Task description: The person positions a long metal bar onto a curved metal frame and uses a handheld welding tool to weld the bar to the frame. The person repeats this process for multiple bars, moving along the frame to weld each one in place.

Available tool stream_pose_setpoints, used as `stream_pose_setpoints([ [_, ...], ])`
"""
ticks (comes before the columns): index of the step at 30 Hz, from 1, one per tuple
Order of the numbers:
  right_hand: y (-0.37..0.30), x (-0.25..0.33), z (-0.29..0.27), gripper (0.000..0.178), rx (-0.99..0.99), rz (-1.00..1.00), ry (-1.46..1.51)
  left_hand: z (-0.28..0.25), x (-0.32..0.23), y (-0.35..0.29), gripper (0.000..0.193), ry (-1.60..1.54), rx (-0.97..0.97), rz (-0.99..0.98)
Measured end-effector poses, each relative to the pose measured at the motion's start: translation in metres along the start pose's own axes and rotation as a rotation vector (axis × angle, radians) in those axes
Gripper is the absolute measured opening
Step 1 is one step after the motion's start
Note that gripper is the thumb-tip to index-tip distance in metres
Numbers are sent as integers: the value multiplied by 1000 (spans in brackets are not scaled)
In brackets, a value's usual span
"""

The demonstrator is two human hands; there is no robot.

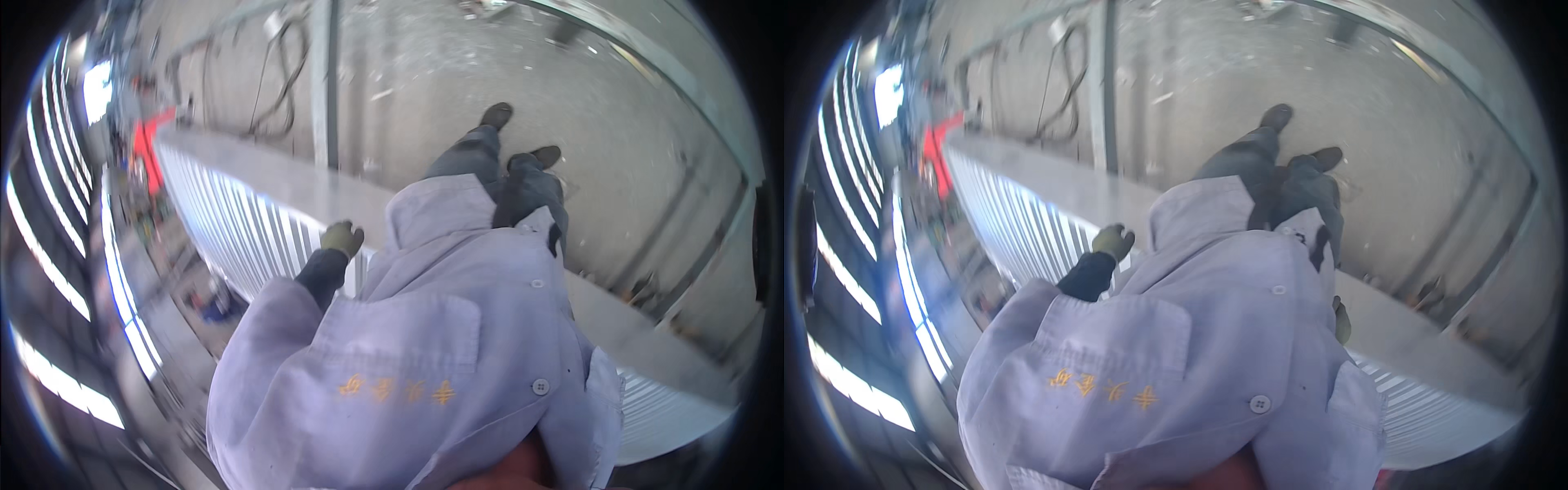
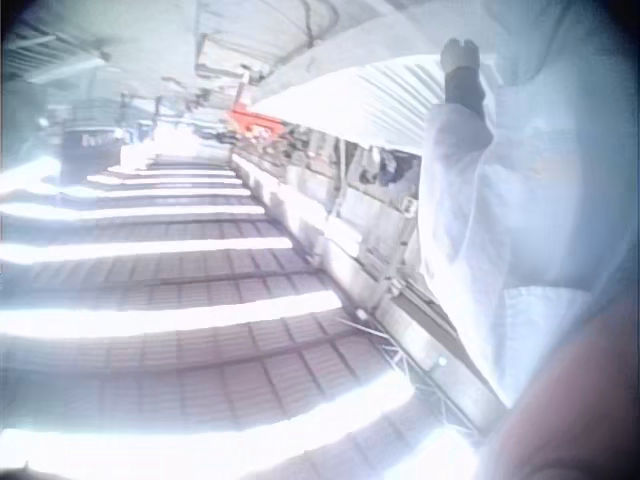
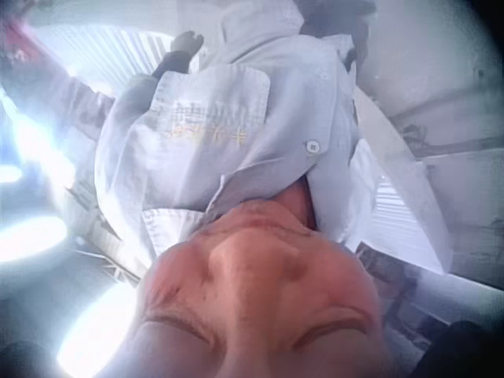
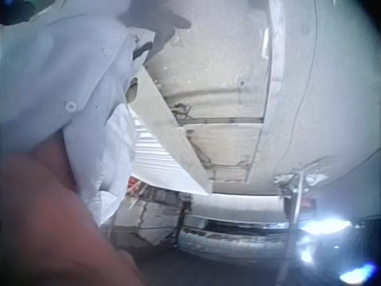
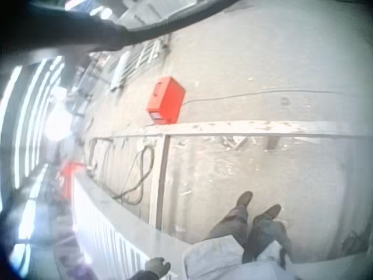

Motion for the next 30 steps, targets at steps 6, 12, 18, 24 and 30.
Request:
stream_pose_setpoints([
  [6, 134, 33, -138, 60, -10, -213, 80, 57, 11, -54, 75, -183, -707, -298],
  [12, 134, 135, -253, 64, -130, -320, 401, 103, 54, -40, 79, -893, -877, -840],
  [18, 110, 194, -209, 60, -23, -265, 227, 106, 56, -7, 78, -923, -881, -810],
  [24, 83, 255, -225, 59, 69, -230, 78, 128, 66, -16, 77, -922, -875, -818],
  [30, 70, 378, -275, 59, 40, -325, 8, 119, 63, -17, 78, -908, -840, -778],
])
Point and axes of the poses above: each hand's wrist, its own y-axis towards the middle knuckle, its own z-axis out of the palm, x = y × z, the point moved 9 cm from there along y, towards the middle knuckle, and after that the axes turned 11 degrees about z, right-handed, at the moved point
